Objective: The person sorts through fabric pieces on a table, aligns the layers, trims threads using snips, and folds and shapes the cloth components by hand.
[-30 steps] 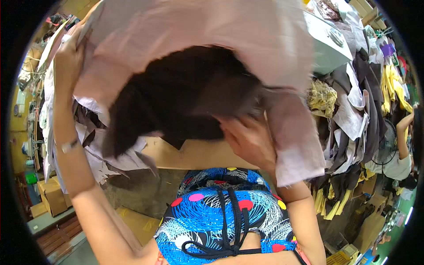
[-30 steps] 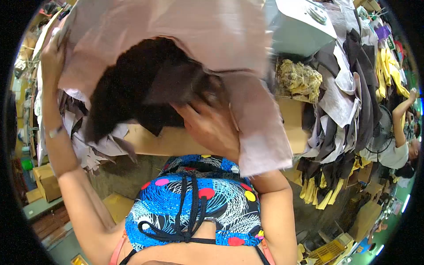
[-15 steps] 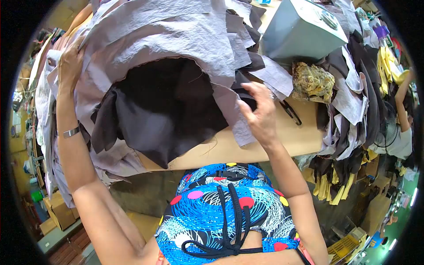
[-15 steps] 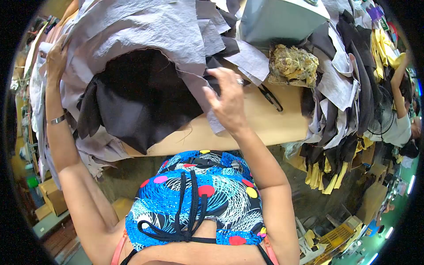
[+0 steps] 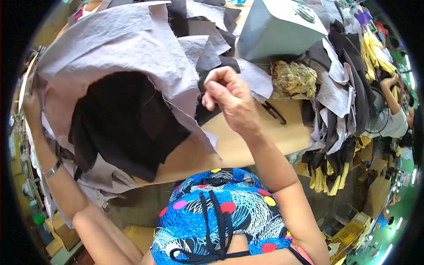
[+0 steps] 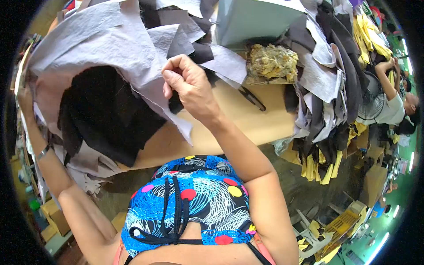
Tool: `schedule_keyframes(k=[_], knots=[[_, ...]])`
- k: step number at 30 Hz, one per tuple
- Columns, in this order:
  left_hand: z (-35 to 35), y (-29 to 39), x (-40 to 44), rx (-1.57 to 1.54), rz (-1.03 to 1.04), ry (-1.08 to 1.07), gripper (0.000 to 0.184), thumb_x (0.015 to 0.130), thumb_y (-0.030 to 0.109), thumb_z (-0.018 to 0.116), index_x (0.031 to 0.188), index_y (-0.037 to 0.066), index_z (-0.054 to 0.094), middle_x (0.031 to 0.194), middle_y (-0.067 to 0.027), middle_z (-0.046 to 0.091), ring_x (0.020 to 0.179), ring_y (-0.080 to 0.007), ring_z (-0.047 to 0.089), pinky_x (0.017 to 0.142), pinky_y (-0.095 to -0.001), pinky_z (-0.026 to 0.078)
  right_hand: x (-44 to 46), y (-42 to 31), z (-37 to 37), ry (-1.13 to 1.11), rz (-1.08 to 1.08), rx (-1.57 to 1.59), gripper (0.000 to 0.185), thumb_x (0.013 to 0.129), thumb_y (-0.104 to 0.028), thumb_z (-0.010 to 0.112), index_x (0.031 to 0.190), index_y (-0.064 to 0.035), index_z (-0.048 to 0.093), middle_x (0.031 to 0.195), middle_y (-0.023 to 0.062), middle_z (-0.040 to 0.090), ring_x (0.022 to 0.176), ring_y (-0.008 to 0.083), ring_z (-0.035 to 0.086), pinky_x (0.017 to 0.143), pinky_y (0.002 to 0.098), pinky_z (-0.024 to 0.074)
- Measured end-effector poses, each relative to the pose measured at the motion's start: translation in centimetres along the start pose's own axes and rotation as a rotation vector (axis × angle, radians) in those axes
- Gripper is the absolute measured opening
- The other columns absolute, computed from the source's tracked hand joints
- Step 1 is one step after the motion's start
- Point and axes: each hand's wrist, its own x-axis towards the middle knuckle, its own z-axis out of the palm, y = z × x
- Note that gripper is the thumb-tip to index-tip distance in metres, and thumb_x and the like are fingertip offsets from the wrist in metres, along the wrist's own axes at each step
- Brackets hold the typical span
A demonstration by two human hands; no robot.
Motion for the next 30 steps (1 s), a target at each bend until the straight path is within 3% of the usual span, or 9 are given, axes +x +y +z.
schedule_keyframes(k=[4, 7, 10, 14, 17, 21, 23, 28, 30], knots=[[-2.6, 4.6, 3.3, -0.05, 0.193, 0.098, 0.033, 0.092, 0.026, 0.046, 0.117, 0.007, 0.054, 0.107, -0.0145, 0.06, 0.098, -0.0256, 0.058, 0.083, -0.0318, 0.043, 0.1, 1.4, 0.7, 0.265, -0.055, -0.04, 0.036, 0.083, -0.012, 0.061, 0.113, -0.0018, 0.043, 0.099, 0.0054, 0.048, 0.081, 0.0098, 0.052, 0.069, 0.0245, 0.0478], [-1.0, 8.1, 3.6, -0.003, 0.029, 0.12, 0.032, 0.09, 0.026, 0.047, 0.118, 0.011, 0.054, 0.109, -0.0141, 0.06, 0.1, -0.0282, 0.057, 0.083, -0.0329, 0.043, -0.4, 5.5, -0.7, 0.275, 0.159, -0.123, 0.06, 0.078, -0.017, 0.067, 0.127, -0.0007, 0.036, 0.112, 0.0075, 0.046, 0.091, 0.0117, 0.049, 0.082, 0.0258, 0.0432], [1.6, 6.2, 3.5, -0.032, 0.093, 0.139, 0.032, 0.089, 0.027, 0.047, 0.116, 0.013, 0.055, 0.11, -0.0142, 0.059, 0.102, -0.0306, 0.056, 0.085, -0.0353, 0.043, -0.6, 7.5, 0.0, 0.095, 0.33, -0.091, 0.059, 0.077, -0.019, 0.068, 0.125, -0.0002, 0.039, 0.11, 0.008, 0.049, 0.093, 0.0137, 0.049, 0.084, 0.0272, 0.0428], [3.0, 7.9, 0.8, 0.372, 0.001, 0.236, 0.036, 0.087, 0.021, 0.05, 0.123, 0.017, 0.05, 0.112, -0.013, 0.058, 0.104, -0.0301, 0.055, 0.088, -0.0397, 0.041, 1.0, 10.4, 0.8, 0.246, 0.192, -0.164, 0.061, 0.074, -0.014, 0.069, 0.125, 0.0014, 0.038, 0.112, 0.0091, 0.049, 0.095, 0.0148, 0.049, 0.083, 0.0271, 0.0434], [1.5, 16.7, -3.7, 0.198, 0.224, 0.507, 0.027, 0.085, 0.015, 0.053, 0.111, 0.005, 0.054, 0.109, -0.0149, 0.057, 0.1, -0.0308, 0.054, 0.088, -0.0385, 0.042, 2.4, 12.0, 0.0, 0.298, 0.121, -0.328, 0.063, 0.072, -0.012, 0.071, 0.124, 0.0023, 0.038, 0.105, 0.0075, 0.049, 0.09, 0.0137, 0.048, 0.079, 0.026, 0.0447], [3.1, 23.4, -13.4, -0.259, 0.458, 0.086, 0.012, 0.074, 0.002, 0.061, 0.085, 0.006, 0.059, 0.08, -0.0098, 0.06, 0.074, -0.0272, 0.058, 0.07, -0.0365, 0.047, 3.0, 11.3, 0.3, 0.187, 0.2, -0.179, 0.041, 0.076, -0.006, 0.064, 0.113, -0.0001, 0.048, 0.093, 0.0026, 0.054, 0.081, 0.0087, 0.049, 0.075, 0.0221, 0.0427], [5.2, 26.4, -18.0, -0.312, 0.276, -0.237, 0.013, 0.072, 0.001, 0.058, 0.083, 0.007, 0.058, 0.074, -0.0106, 0.059, 0.066, -0.0272, 0.058, 0.063, -0.038, 0.046, 2.8, 10.4, 0.4, 0.089, 0.238, -0.203, 0.028, 0.08, -0.005, 0.058, 0.108, -0.0003, 0.052, 0.092, 0.0023, 0.057, 0.082, 0.0073, 0.05, 0.075, 0.0214, 0.0408], [8.1, 29.2, -22.7, -0.838, -0.147, -0.719, 0.027, 0.075, 0.005, 0.058, 0.101, 0.0, 0.055, 0.098, -0.0189, 0.058, 0.091, -0.038, 0.055, 0.077, -0.0389, 0.046, 1.8, 5.2, 1.7, 0.121, 0.18, 0.22, 0.028, 0.084, -0.009, 0.052, 0.111, -0.0016, 0.051, 0.099, 0.0051, 0.058, 0.089, 0.0112, 0.056, 0.082, 0.0261, 0.0444], [8.6, 30.6, -23.0, -1.07, -0.227, -0.658, 0.033, 0.078, 0.009, 0.058, 0.11, 0.001, 0.052, 0.11, -0.0186, 0.053, 0.103, -0.0334, 0.049, 0.086, -0.0368, 0.041, 1.4, 4.4, 0.4, 0.069, 0.264, 0.238, 0.041, 0.082, -0.013, 0.058, 0.12, -0.0021, 0.044, 0.106, 0.0071, 0.056, 0.089, 0.0147, 0.056, 0.081, 0.0288, 0.045]])
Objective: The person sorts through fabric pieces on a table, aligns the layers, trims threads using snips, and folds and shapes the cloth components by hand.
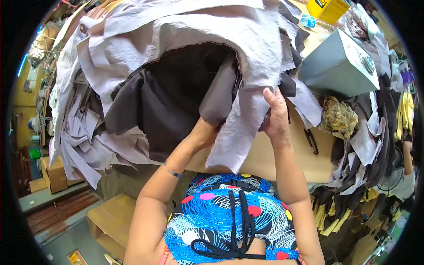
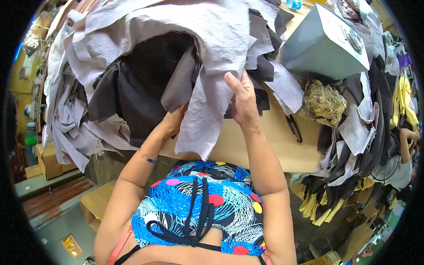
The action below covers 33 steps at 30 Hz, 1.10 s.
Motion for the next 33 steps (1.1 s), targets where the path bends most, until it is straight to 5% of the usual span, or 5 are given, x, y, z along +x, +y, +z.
schedule_keyframes(k=[4, 5, 14, 24, 33], knots=[[3.5, -1.5, 0.9, -0.856, -0.353, 0.036, 0.049, 0.082, 0.015, 0.058, 0.127, 0.003, 0.043, 0.131, -0.0169, 0.042, 0.124, -0.0269, 0.036, 0.101, -0.036, 0.03, -0.3, 1.6, -2.5, 0.017, 0.152, -0.712, 0.034, 0.077, -0.018, 0.064, 0.105, 0.0001, 0.056, 0.097, 0.0064, 0.06, 0.085, 0.0124, 0.056, 0.075, 0.0267, 0.0453], [1.3, 3.1, 2.3, -0.162, -0.447, -0.304, 0.06, 0.083, 0.018, 0.06, 0.134, 0.002, 0.033, 0.136, -0.0154, 0.036, 0.127, -0.0247, 0.031, 0.104, -0.0354, 0.028, -0.6, 1.9, -2.0, 0.072, 0.053, -0.546, 0.032, 0.074, -0.018, 0.068, 0.098, 0.0003, 0.06, 0.091, 0.0073, 0.062, 0.08, 0.0114, 0.056, 0.073, 0.0247, 0.0447], [3.1, 0.4, 2.8, -1.362, -0.244, -0.058, 0.057, 0.085, 0.031, 0.059, 0.13, 0.005, 0.038, 0.127, -0.0066, 0.046, 0.109, -0.0148, 0.051, 0.093, -0.0321, 0.042, -2.3, 0.9, -4.3, 0.098, 0.177, 0.178, 0.032, 0.077, -0.007, 0.059, 0.108, 0.0021, 0.054, 0.096, 0.0097, 0.062, 0.085, 0.0172, 0.061, 0.08, 0.0312, 0.0499], [1.7, -2.4, 2.7, -0.347, -0.194, 0.249, 0.037, 0.083, 0.018, 0.058, 0.115, -0.002, 0.054, 0.112, -0.0122, 0.058, 0.106, -0.0239, 0.054, 0.09, -0.03, 0.04, -3.6, 1.8, -6.0, 0.312, -0.09, -0.538, 0.015, 0.084, -0.009, 0.059, 0.098, -0.0046, 0.063, 0.092, 0.0018, 0.064, 0.082, 0.0096, 0.058, 0.074, 0.0264, 0.0464], [3.5, -5.4, 2.1, 0.041, 0.031, 0.53, 0.032, 0.076, 0.015, 0.061, 0.103, -0.002, 0.056, 0.096, -0.0202, 0.061, 0.092, -0.0322, 0.059, 0.081, -0.0351, 0.046, -3.9, 2.6, -7.3, 0.428, -0.11, -1.655, 0.025, 0.067, -0.001, 0.048, 0.09, 0.0028, 0.057, 0.079, 0.0256, 0.059, 0.077, 0.0448, 0.055, 0.068, 0.0484, 0.0434]])
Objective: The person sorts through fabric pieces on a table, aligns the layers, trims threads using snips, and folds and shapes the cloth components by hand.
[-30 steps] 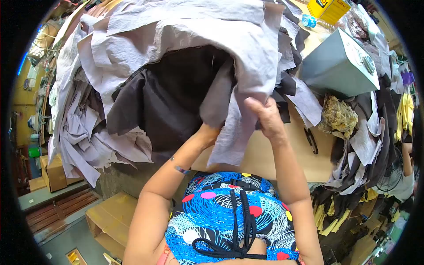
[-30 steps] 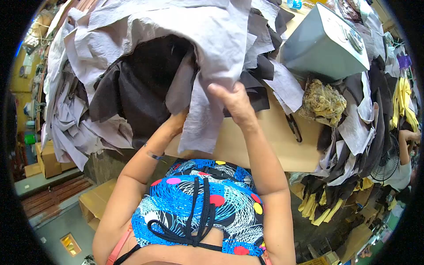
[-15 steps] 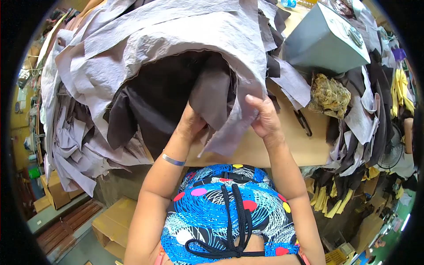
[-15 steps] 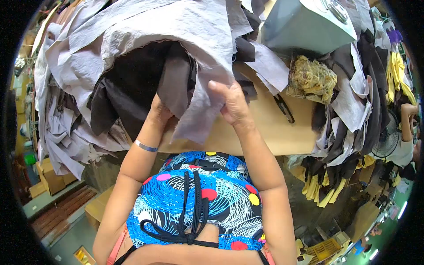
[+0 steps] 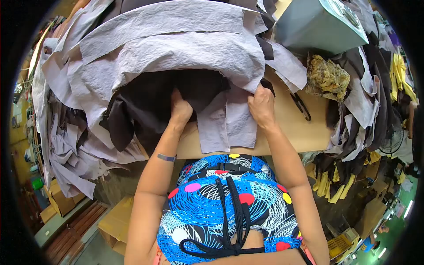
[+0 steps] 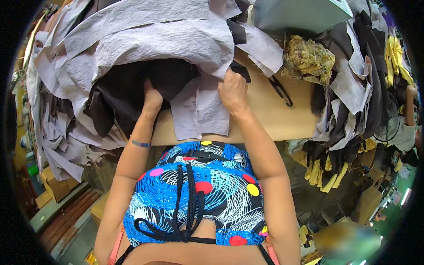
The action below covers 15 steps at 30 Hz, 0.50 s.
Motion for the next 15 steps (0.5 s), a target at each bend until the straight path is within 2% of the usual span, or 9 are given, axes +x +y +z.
schedule_keyframes(k=[3, 5, 8, 9, 10, 11, 13, 14, 15], knots=[[-1.3, 0.7, 0.8, 0.149, -0.006, -0.031, 0.027, 0.075, 0.013, 0.063, 0.096, -0.001, 0.057, 0.085, -0.0163, 0.061, 0.078, -0.03, 0.059, 0.071, -0.0354, 0.047, 0.6, 0.7, 0.1, 0.037, -0.072, -0.063, 0.022, 0.067, -0.001, 0.05, 0.087, 0.0029, 0.056, 0.079, 0.025, 0.059, 0.078, 0.0442, 0.055, 0.068, 0.0493, 0.0429], [-2.3, 2.0, 0.6, 0.359, -0.209, -0.138, 0.02, 0.073, 0.01, 0.064, 0.089, 0.001, 0.057, 0.078, -0.0134, 0.059, 0.066, -0.0266, 0.057, 0.063, -0.0346, 0.047, 1.1, 1.1, 0.0, 0.068, -0.106, -0.059, 0.019, 0.068, -0.001, 0.053, 0.086, 0.0029, 0.055, 0.078, 0.0245, 0.059, 0.077, 0.0439, 0.056, 0.068, 0.0495, 0.043], [-2.6, 4.7, -2.3, 0.073, 0.1, -0.184, 0.009, 0.072, 0.002, 0.061, 0.08, 0.003, 0.055, 0.072, -0.0102, 0.056, 0.063, -0.0211, 0.055, 0.057, -0.0309, 0.044, 1.6, 1.3, 0.0, 0.059, -0.142, -0.078, 0.017, 0.068, -0.002, 0.055, 0.085, 0.0022, 0.054, 0.076, 0.0242, 0.06, 0.074, 0.0433, 0.057, 0.066, 0.0492, 0.044], [-2.0, 5.0, -3.0, 0.025, 0.256, -0.271, 0.015, 0.068, -0.002, 0.063, 0.077, 0.005, 0.054, 0.07, -0.0113, 0.054, 0.058, -0.0228, 0.054, 0.054, -0.0304, 0.045, 1.9, 1.5, 0.1, 0.057, -0.183, -0.092, 0.017, 0.068, -0.002, 0.057, 0.083, 0.002, 0.052, 0.073, 0.024, 0.06, 0.072, 0.0427, 0.058, 0.065, 0.0494, 0.0446], [-1.1, 5.2, -3.6, 0.034, 0.382, -0.363, 0.013, 0.07, 0.001, 0.064, 0.078, 0.004, 0.055, 0.071, -0.0099, 0.055, 0.061, -0.0251, 0.055, 0.054, -0.0314, 0.046, 2.0, 1.6, 0.2, 0.053, -0.224, -0.107, 0.017, 0.068, -0.002, 0.059, 0.082, 0.0018, 0.051, 0.071, 0.0239, 0.06, 0.07, 0.0421, 0.058, 0.063, 0.0495, 0.0453], [-0.5, 5.1, -4.5, 0.144, 0.382, -0.499, 0.014, 0.072, 0.007, 0.066, 0.081, 0.004, 0.055, 0.081, -0.0094, 0.056, 0.069, -0.0266, 0.056, 0.059, -0.0336, 0.047, 2.1, 1.8, 0.2, 0.061, -0.189, -0.057, 0.019, 0.068, -0.002, 0.059, 0.085, 0.0012, 0.05, 0.071, 0.0241, 0.06, 0.07, 0.0422, 0.058, 0.064, 0.0495, 0.0451], [1.2, 3.5, -5.8, 0.211, 0.467, -0.541, 0.022, 0.072, 0.015, 0.066, 0.088, 0.005, 0.055, 0.095, -0.0096, 0.055, 0.077, -0.028, 0.053, 0.067, -0.0356, 0.047, 2.1, 2.1, 0.0, 0.079, -0.116, 0.043, 0.024, 0.069, -0.002, 0.059, 0.09, -0.0001, 0.047, 0.071, 0.0245, 0.059, 0.071, 0.0424, 0.058, 0.064, 0.0494, 0.0448], [1.4, 3.6, -5.9, 0.237, 0.458, -0.544, 0.024, 0.072, 0.015, 0.067, 0.09, 0.005, 0.055, 0.097, -0.0096, 0.054, 0.079, -0.0284, 0.053, 0.07, -0.037, 0.046, 1.5, 1.6, -0.9, 0.049, -0.044, 0.071, 0.038, 0.072, -0.004, 0.06, 0.106, -0.0033, 0.044, 0.074, 0.0243, 0.06, 0.072, 0.0424, 0.058, 0.064, 0.0483, 0.0451], [1.5, 3.8, -6.2, 0.261, 0.447, -0.548, 0.025, 0.072, 0.016, 0.067, 0.091, 0.005, 0.056, 0.1, -0.0097, 0.054, 0.081, -0.0288, 0.053, 0.073, -0.0383, 0.044, 0.4, 1.7, -1.2, 0.062, -0.076, 0.072, 0.041, 0.073, -0.005, 0.06, 0.11, -0.0044, 0.042, 0.075, 0.0241, 0.06, 0.073, 0.042, 0.059, 0.064, 0.0479, 0.0451]])
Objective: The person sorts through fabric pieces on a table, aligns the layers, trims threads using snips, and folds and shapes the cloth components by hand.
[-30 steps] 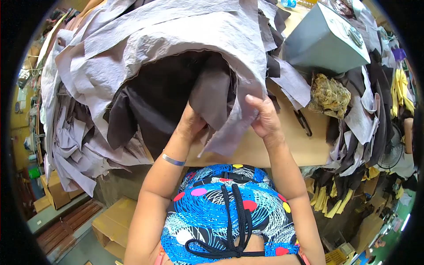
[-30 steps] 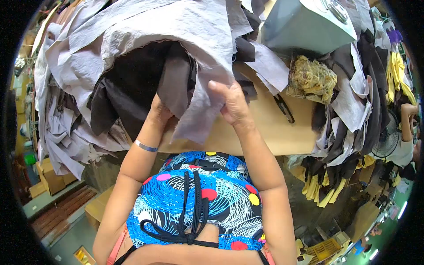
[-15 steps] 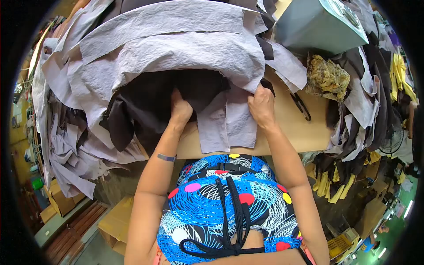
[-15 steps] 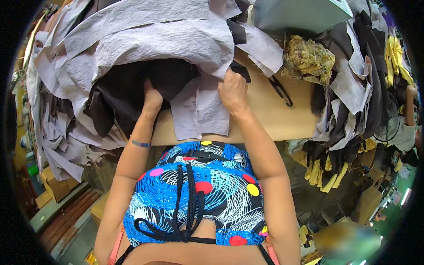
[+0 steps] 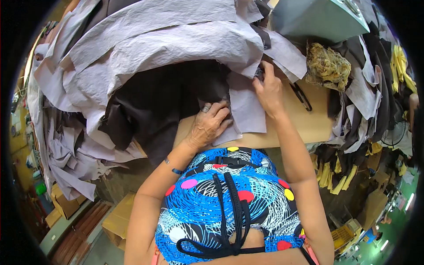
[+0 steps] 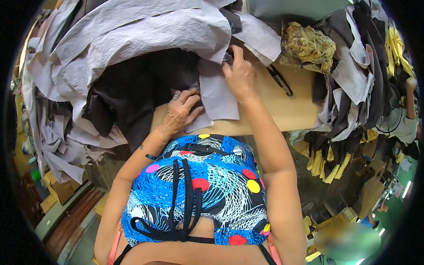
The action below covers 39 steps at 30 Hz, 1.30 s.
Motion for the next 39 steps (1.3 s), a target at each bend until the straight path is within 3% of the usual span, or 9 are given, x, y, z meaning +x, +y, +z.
schedule_keyframes(k=[3, 6, 7, 10, 13, 17, 20, 23, 39], knots=[[0.0, 0.9, 0.1, 0.083, -0.006, -0.006, 0.028, 0.071, 0.017, 0.068, 0.094, 0.007, 0.056, 0.104, -0.0094, 0.053, 0.081, -0.0291, 0.052, 0.076, -0.0396, 0.042, -3.5, 0.6, -0.3, 0.016, -0.168, -0.031, 0.055, 0.077, -0.008, 0.06, 0.126, -0.0087, 0.036, 0.081, 0.0217, 0.061, 0.072, 0.0394, 0.059, 0.063, 0.0463, 0.0447], [0.2, 1.4, 0.4, 0.149, 0.014, -0.013, 0.027, 0.071, 0.015, 0.067, 0.094, 0.008, 0.057, 0.102, -0.0082, 0.053, 0.079, -0.028, 0.051, 0.074, -0.0386, 0.043, -3.8, 1.7, -0.1, 0.073, -0.285, -0.108, 0.05, 0.078, -0.005, 0.057, 0.125, -0.0088, 0.038, 0.08, 0.0202, 0.06, 0.068, 0.0378, 0.058, 0.062, 0.046, 0.0437], [0.3, 1.4, 0.5, 0.166, 0.02, -0.014, 0.025, 0.071, 0.014, 0.067, 0.094, 0.008, 0.057, 0.101, -0.0077, 0.054, 0.078, -0.0276, 0.051, 0.073, -0.0382, 0.043, -3.5, 1.8, -0.2, 0.037, -0.196, -0.178, 0.047, 0.079, -0.003, 0.054, 0.123, -0.0083, 0.039, 0.08, 0.0173, 0.059, 0.067, 0.0369, 0.057, 0.061, 0.0449, 0.0435], [1.5, 0.6, 0.1, 0.173, 0.198, -0.015, 0.022, 0.071, 0.015, 0.064, 0.091, 0.008, 0.056, 0.095, -0.0051, 0.054, 0.084, -0.0239, 0.052, 0.071, -0.036, 0.045, -2.7, 2.1, -0.2, 0.116, -0.363, -0.232, 0.04, 0.078, -0.002, 0.053, 0.117, -0.008, 0.045, 0.081, 0.0152, 0.058, 0.069, 0.0365, 0.056, 0.062, 0.0444, 0.0434], [1.4, 1.5, 0.2, -0.083, 0.05, -0.053, 0.015, 0.071, 0.009, 0.062, 0.085, 0.006, 0.057, 0.093, -0.0066, 0.054, 0.087, -0.0257, 0.053, 0.073, -0.0362, 0.045, -3.8, 0.4, -1.6, 0.279, -0.53, -0.381, 0.033, 0.077, 0.001, 0.052, 0.109, -0.0062, 0.05, 0.084, 0.0132, 0.057, 0.071, 0.0357, 0.056, 0.062, 0.0421, 0.0443], [0.8, 2.8, 0.1, -0.163, -0.04, -0.006, 0.012, 0.069, 0.012, 0.066, 0.075, 0.006, 0.058, 0.097, -0.0103, 0.053, 0.09, -0.0299, 0.051, 0.075, -0.0392, 0.043, -7.6, 0.4, -0.6, -0.135, -0.263, 0.169, 0.019, 0.078, 0.003, 0.051, 0.095, -0.0029, 0.057, 0.082, 0.013, 0.06, 0.071, 0.0296, 0.06, 0.062, 0.0353, 0.0469], [0.5, 4.2, 0.5, -0.111, -0.125, -0.023, 0.02, 0.065, 0.017, 0.07, 0.071, 0.005, 0.056, 0.1, -0.0115, 0.051, 0.094, -0.0313, 0.047, 0.077, -0.0407, 0.041, -8.0, 0.6, -1.0, -0.223, 0.0, 0.347, 0.013, 0.078, 0.001, 0.054, 0.089, -0.0016, 0.059, 0.082, 0.014, 0.061, 0.072, 0.0279, 0.061, 0.063, 0.0339, 0.0477], [0.9, 4.7, 1.0, -0.082, -0.24, -0.076, 0.024, 0.061, 0.02, 0.07, 0.069, 0.003, 0.053, 0.099, -0.0114, 0.05, 0.096, -0.0305, 0.045, 0.08, -0.0412, 0.04, -8.2, 0.6, -1.1, -0.203, -0.005, 0.38, 0.01, 0.078, 0.0, 0.054, 0.087, 0.0, 0.06, 0.082, 0.0144, 0.062, 0.073, 0.028, 0.062, 0.064, 0.0332, 0.048], [1.5, 5.2, 0.7, 0.033, -0.126, -0.025, 0.016, 0.06, 0.009, 0.065, 0.072, 0.004, 0.055, 0.096, -0.0089, 0.051, 0.094, -0.0293, 0.047, 0.079, -0.0389, 0.04, -8.4, 0.6, -1.7, -0.173, -0.097, 0.329, 0.011, 0.075, 0.003, 0.054, 0.085, 0.0015, 0.058, 0.082, 0.0147, 0.061, 0.077, 0.0294, 0.06, 0.067, 0.0341, 0.0472]])
